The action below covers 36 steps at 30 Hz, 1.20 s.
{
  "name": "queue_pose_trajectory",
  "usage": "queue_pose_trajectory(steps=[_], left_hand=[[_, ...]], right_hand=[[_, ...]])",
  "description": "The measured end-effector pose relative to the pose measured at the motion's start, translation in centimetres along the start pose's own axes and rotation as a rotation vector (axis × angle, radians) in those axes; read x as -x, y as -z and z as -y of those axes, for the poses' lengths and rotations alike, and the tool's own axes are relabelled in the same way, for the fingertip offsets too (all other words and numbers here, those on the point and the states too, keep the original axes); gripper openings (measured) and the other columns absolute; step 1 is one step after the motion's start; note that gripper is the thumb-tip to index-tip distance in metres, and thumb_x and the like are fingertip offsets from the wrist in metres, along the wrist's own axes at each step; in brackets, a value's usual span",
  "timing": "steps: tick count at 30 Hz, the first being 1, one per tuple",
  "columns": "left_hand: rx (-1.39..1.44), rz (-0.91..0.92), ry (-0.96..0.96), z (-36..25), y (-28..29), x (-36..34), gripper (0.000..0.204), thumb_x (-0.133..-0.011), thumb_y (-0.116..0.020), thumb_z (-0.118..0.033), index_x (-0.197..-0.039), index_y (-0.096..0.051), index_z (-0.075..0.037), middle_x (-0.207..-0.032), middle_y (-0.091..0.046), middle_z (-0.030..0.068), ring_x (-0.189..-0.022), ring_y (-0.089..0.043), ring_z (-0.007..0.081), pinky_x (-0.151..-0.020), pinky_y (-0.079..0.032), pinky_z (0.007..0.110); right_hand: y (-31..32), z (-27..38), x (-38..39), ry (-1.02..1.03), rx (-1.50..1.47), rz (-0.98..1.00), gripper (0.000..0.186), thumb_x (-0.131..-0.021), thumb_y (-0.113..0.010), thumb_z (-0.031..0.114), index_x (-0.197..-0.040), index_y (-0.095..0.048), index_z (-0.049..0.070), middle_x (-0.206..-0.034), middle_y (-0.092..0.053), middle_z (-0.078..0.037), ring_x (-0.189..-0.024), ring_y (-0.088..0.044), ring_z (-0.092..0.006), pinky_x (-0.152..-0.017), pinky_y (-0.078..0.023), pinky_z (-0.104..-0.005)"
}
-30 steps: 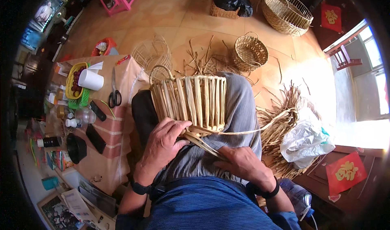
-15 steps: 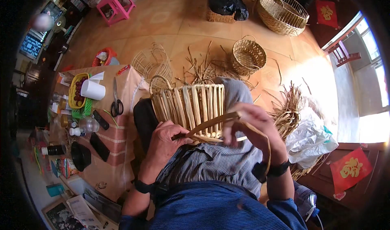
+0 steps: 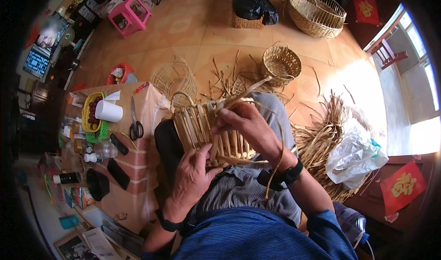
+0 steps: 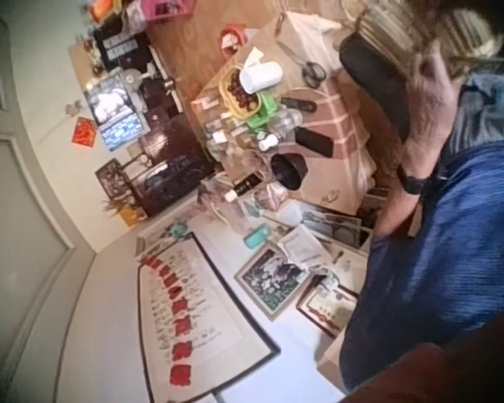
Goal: The person is weaving a bamboo basket using thin wooden strips.
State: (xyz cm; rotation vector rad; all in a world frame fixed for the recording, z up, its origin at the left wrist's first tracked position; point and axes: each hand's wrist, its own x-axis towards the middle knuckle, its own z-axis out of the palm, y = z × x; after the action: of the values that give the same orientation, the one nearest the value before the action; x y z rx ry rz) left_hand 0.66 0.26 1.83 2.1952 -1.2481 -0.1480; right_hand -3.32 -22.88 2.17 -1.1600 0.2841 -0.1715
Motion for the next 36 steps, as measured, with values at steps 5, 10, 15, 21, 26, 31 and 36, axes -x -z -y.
queue_pose_trajectory(steps=[5,10,15,21,26,31,36], left_hand=[[-0.533,0.136,-0.174,-1.3,0.0,0.4,0.07,-0.097,-0.069,-0.019,-0.156,-0.049,0.012,-0.105,-0.073,0.0189,-0.103,-0.069,0.0308,-0.094,-0.059,0.042],[-0.78,0.209,-0.249,-2.1,0.3,0.2,0.059,-0.091,-0.063,-0.015,-0.144,-0.063,0.011,-0.104,-0.072,0.0103,-0.106,-0.067,0.0227,-0.088,-0.055,0.036],[-0.788,0.147,-0.192,-3.0,-0.4,0.0,0.054,-0.092,-0.062,-0.016,-0.139,-0.065,0.01,-0.108,-0.071,0.0111,-0.111,-0.064,0.0246,-0.094,-0.053,0.036],[-0.714,0.118,-0.166,-1.8,-2.4,0.5,0.024,-0.09,-0.063,-0.019,-0.104,-0.074,-0.004,-0.098,-0.065,0.0096,-0.102,-0.059,0.0247,-0.092,-0.047,0.038],[-0.312,-0.058,-0.136,0.5,-3.9,0.7,0.018,-0.088,-0.065,-0.011,-0.102,-0.072,-0.001,-0.099,-0.066,0.013,-0.108,-0.06,0.0295,-0.102,-0.05,0.044],[-0.068,-0.067,-0.016,0.2,-4.5,0.4,0.018,-0.09,-0.063,-0.008,-0.104,-0.071,0.0,-0.1,-0.066,0.0157,-0.111,-0.061,0.0318,-0.107,-0.05,0.045],[-0.28,-0.026,-0.12,-0.1,-3.2,0.5,0.029,-0.091,-0.062,-0.007,-0.116,-0.071,0.006,-0.11,-0.069,0.0185,-0.116,-0.062,0.035,-0.11,-0.05,0.045]], right_hand=[[-1.0,0.2,-2.0,0.137,0.329,0.198,0.026,-0.115,-0.06,0.02,-0.115,-0.069,-0.005,-0.094,-0.073,-0.01,-0.089,-0.075,-0.0183,-0.08,-0.06,-0.0321],[-2.4,2.8,-1.2,0.073,0.575,0.228,0.019,-0.11,-0.063,0.012,-0.116,-0.07,-0.004,-0.094,-0.069,-0.007,-0.087,-0.066,-0.0154,-0.076,-0.055,-0.0342],[-2.5,-0.8,0.4,0.55,0.668,0.031,0.013,-0.105,-0.066,0.007,-0.107,-0.071,-0.005,-0.086,-0.07,-0.01,-0.08,-0.069,-0.0227,-0.073,-0.055,-0.0351],[-2.2,1.6,0.2,0.327,1.18,0.195,0.007,-0.096,-0.072,0.004,-0.1,-0.067,0.0,-0.093,-0.072,-0.022,-0.083,-0.071,-0.045,-0.073,-0.056,-0.0477],[-2.9,0.2,1.2,0.507,1.404,0.164,0.007,-0.088,-0.071,0.004,-0.09,-0.065,0.002,-0.08,-0.067,-0.019,-0.075,-0.072,-0.0427,-0.064,-0.056,-0.0503],[-3.2,-0.2,1.8,0.457,1.511,0.109,0.012,-0.086,-0.073,0.006,-0.097,-0.067,0.002,-0.087,-0.068,-0.017,-0.076,-0.073,-0.0404,-0.064,-0.058,-0.0484],[-3.0,-0.9,2.4,0.455,1.502,0.11,0.011,-0.088,-0.073,0.006,-0.097,-0.068,0.002,-0.088,-0.069,-0.018,-0.077,-0.073,-0.0409,-0.066,-0.057,-0.049]])
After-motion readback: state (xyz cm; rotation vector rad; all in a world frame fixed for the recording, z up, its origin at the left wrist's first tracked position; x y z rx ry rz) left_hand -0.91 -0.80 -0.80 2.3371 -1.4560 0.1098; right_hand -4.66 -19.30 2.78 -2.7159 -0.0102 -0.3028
